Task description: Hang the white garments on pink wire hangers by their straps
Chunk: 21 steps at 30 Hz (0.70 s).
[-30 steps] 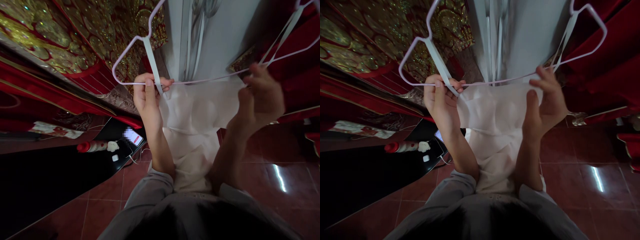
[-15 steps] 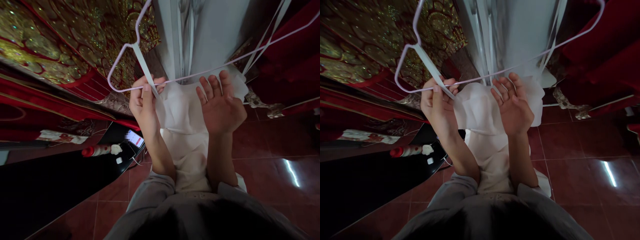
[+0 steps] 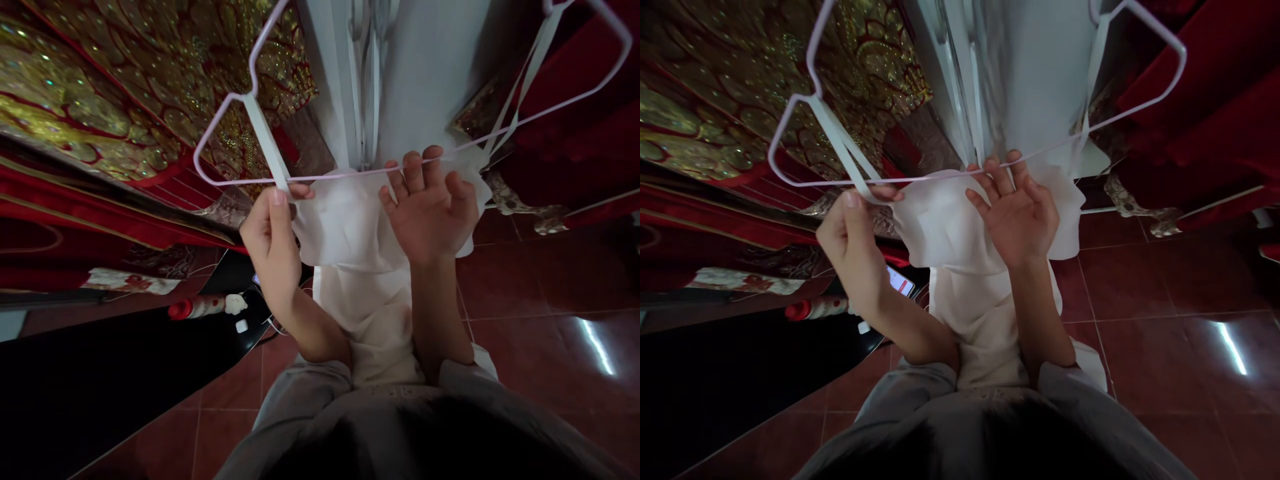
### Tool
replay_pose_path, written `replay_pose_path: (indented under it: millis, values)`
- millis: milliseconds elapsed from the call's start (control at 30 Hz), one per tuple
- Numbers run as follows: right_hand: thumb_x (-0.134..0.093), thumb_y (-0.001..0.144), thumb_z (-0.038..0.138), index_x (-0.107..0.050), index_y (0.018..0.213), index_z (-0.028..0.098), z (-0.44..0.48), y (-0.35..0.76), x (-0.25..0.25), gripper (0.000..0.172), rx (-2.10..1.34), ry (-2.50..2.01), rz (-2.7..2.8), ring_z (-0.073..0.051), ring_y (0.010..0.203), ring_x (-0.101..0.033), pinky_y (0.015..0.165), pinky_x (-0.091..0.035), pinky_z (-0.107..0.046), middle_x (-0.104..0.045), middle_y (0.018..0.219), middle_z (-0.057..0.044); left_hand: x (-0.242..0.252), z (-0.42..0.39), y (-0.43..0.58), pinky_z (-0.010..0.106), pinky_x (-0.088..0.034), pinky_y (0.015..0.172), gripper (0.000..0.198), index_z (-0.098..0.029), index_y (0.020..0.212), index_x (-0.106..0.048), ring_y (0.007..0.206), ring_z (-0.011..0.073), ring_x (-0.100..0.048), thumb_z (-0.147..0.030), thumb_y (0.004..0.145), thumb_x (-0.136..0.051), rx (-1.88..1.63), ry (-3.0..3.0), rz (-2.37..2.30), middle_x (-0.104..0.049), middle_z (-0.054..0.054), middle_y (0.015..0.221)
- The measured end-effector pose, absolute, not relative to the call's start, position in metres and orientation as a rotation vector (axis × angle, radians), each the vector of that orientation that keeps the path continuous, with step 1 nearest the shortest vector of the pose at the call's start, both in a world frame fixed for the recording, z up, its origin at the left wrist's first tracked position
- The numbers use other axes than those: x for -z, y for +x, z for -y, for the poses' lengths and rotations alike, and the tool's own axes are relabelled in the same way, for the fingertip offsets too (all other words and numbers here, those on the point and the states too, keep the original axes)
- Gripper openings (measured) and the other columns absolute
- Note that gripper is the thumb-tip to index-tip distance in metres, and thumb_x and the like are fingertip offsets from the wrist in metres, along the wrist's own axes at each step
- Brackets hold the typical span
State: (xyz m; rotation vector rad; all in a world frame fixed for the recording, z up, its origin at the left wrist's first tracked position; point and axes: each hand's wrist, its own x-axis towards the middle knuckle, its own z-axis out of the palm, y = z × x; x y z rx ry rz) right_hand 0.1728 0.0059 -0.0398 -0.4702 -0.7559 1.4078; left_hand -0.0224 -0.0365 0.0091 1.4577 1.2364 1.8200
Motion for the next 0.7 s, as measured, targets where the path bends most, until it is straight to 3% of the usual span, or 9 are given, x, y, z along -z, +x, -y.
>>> replay_pose_path:
  millis: [100,200,333,400,500,567,633,700]
  values:
    - [-0.075,0.064,0.057,-0.055,0.101,0.036,-0.007,0.167,0.030,0.047,-1.360,-0.622,0.704,-0.025,0.116,-0.065,0.094,-0.060,-0.046,-0.068,0.104,0.002,-0.029,0.045,-0.027,0.031,-0.050,0.076,0.035,-0.017,0.085,-0.081,0.076,0.0183,-0.062,-0.031,0.109,-0.059,-1.904,1.410,-1.225,-0.070,0.006,0.079]
    - [-0.080,0.058,0.053,-0.053,0.096,0.035,-0.005,0.163,0.020,0.050,-1.329,-0.679,0.698,-0.023,0.107,-0.065,0.090,-0.060,-0.042,-0.067,0.097,0.003,-0.056,0.041,-0.029,0.028,-0.048,0.067,0.039,-0.017,0.088,-0.081,0.075,0.0178,-0.060,-0.029,0.110,-0.051,-1.987,1.207,-1.041,-0.068,0.006,0.080]
    - [-0.073,0.076,0.050,-0.058,0.096,0.032,0.004,0.158,0.010,0.031,-1.320,-0.658,0.689,-0.020,0.106,-0.067,0.090,-0.059,-0.036,-0.068,0.100,0.001,-0.087,0.030,-0.041,0.021,-0.054,0.076,0.078,-0.010,0.111,-0.075,0.101,0.0153,-0.069,-0.050,0.116,-0.008,-1.957,0.959,-0.788,-0.070,0.007,0.111]
    - [-0.071,0.081,0.048,-0.059,0.095,0.031,0.008,0.156,0.007,0.025,-1.336,-0.624,0.675,-0.019,0.104,-0.068,0.088,-0.059,-0.033,-0.068,0.101,0.000,-0.087,0.024,-0.049,0.019,-0.056,0.086,0.082,-0.011,0.119,-0.067,0.119,0.0152,-0.068,-0.051,0.114,0.004,-1.961,0.908,-0.759,-0.068,0.006,0.128]
    - [-0.074,0.079,0.046,-0.060,0.093,0.030,0.009,0.156,0.008,0.025,-1.347,-0.598,0.665,-0.018,0.102,-0.068,0.086,-0.059,-0.032,-0.068,0.099,0.001,-0.066,0.018,-0.057,0.021,-0.053,0.105,0.049,-0.013,0.127,-0.056,0.139,0.0150,-0.059,-0.038,0.115,-0.015,-2.152,0.848,-0.858,-0.060,0.008,0.150]
    - [-0.074,0.079,0.045,-0.060,0.094,0.031,0.007,0.157,0.010,0.025,-1.334,-0.593,0.673,-0.018,0.102,-0.069,0.086,-0.058,-0.032,-0.068,0.098,0.002,-0.045,0.016,-0.057,0.022,-0.052,0.108,0.035,-0.014,0.134,-0.050,0.146,0.0152,-0.053,-0.031,0.111,-0.030,-2.279,0.799,-0.979,-0.050,0.011,0.162]
    - [-0.073,0.080,0.046,-0.061,0.096,0.031,0.004,0.159,0.012,0.025,-1.320,-0.596,0.689,-0.018,0.101,-0.069,0.085,-0.057,-0.032,-0.067,0.099,0.002,-0.028,0.016,-0.051,0.023,-0.056,0.096,0.037,-0.012,0.139,-0.049,0.146,0.0183,-0.054,-0.031,0.108,-0.039,-2.265,0.760,-1.110,-0.048,0.014,0.164]
    - [-0.074,0.080,0.046,-0.060,0.095,0.031,0.003,0.160,0.014,0.025,-1.304,-0.606,0.704,-0.017,0.096,-0.068,0.082,-0.056,-0.032,-0.066,0.098,0.002,-0.018,0.016,-0.041,0.022,-0.056,0.077,0.038,-0.010,0.139,-0.052,0.137,0.0222,-0.062,-0.029,0.107,-0.046,-2.143,0.756,-1.141,-0.058,0.017,0.155]
